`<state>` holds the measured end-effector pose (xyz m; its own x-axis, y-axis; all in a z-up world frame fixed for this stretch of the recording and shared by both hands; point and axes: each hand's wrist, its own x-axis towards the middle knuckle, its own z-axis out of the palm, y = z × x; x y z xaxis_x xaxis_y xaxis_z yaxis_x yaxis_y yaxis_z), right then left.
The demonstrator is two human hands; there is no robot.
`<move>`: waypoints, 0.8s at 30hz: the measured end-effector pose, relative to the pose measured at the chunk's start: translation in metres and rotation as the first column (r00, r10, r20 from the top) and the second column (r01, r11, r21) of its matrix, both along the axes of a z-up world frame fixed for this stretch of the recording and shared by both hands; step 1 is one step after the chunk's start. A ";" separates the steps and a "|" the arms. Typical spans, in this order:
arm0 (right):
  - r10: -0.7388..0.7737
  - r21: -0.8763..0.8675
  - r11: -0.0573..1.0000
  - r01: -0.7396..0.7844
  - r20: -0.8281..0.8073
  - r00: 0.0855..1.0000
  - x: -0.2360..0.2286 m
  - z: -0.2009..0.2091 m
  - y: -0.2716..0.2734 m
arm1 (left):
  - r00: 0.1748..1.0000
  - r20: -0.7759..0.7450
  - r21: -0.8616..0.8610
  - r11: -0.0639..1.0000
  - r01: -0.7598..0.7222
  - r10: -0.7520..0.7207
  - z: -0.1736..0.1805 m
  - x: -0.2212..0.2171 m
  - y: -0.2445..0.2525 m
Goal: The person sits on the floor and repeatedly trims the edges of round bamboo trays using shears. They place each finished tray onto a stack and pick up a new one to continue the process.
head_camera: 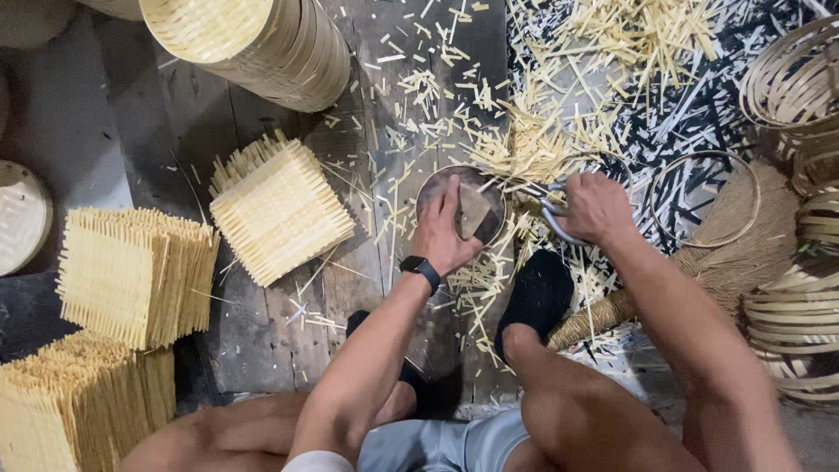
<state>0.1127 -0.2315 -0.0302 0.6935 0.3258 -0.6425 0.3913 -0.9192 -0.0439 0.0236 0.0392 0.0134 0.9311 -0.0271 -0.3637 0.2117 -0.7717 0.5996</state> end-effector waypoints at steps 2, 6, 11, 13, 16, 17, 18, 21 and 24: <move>0.083 0.120 0.985 -0.125 0.308 0.948 -0.002 -0.002 0.005 | 0.995 0.004 -0.022 0.995 0.097 -0.097 0.003 0.003 0.003; -0.009 0.032 0.999 0.011 -0.079 0.997 0.001 -0.009 0.005 | 0.991 0.048 -0.047 0.991 0.124 -0.122 0.009 0.008 0.007; -0.343 0.035 0.936 0.350 -0.128 0.931 0.008 -0.023 -0.038 | 0.980 -0.099 -0.005 0.985 0.175 -0.175 0.006 0.012 0.018; -0.511 0.108 0.851 0.513 -0.047 0.858 0.006 -0.038 -0.053 | 0.992 0.039 -0.219 0.967 0.128 -0.122 -0.004 0.016 0.028; -0.697 0.222 0.703 0.676 0.029 0.716 -0.008 -0.059 -0.077 | 0.989 0.094 -0.140 0.985 -0.096 0.110 -0.031 0.029 0.043; -0.721 0.219 0.678 0.702 0.013 0.693 -0.016 -0.064 -0.084 | 0.973 0.102 -0.046 0.978 -0.203 0.207 -0.041 0.033 0.047; -0.744 0.217 0.651 0.727 -0.003 0.668 -0.024 -0.067 -0.090 | 0.971 0.050 -0.065 0.971 -0.231 0.234 -0.051 0.035 0.051; -0.725 0.164 0.640 0.751 -0.195 0.660 -0.059 -0.067 -0.098 | 0.969 0.024 -0.061 0.968 -0.244 0.246 -0.073 0.040 0.057; -0.676 0.098 0.657 0.748 -0.362 0.642 -0.088 -0.066 -0.087 | 0.975 0.146 0.019 0.985 -0.172 0.168 -0.082 0.039 0.058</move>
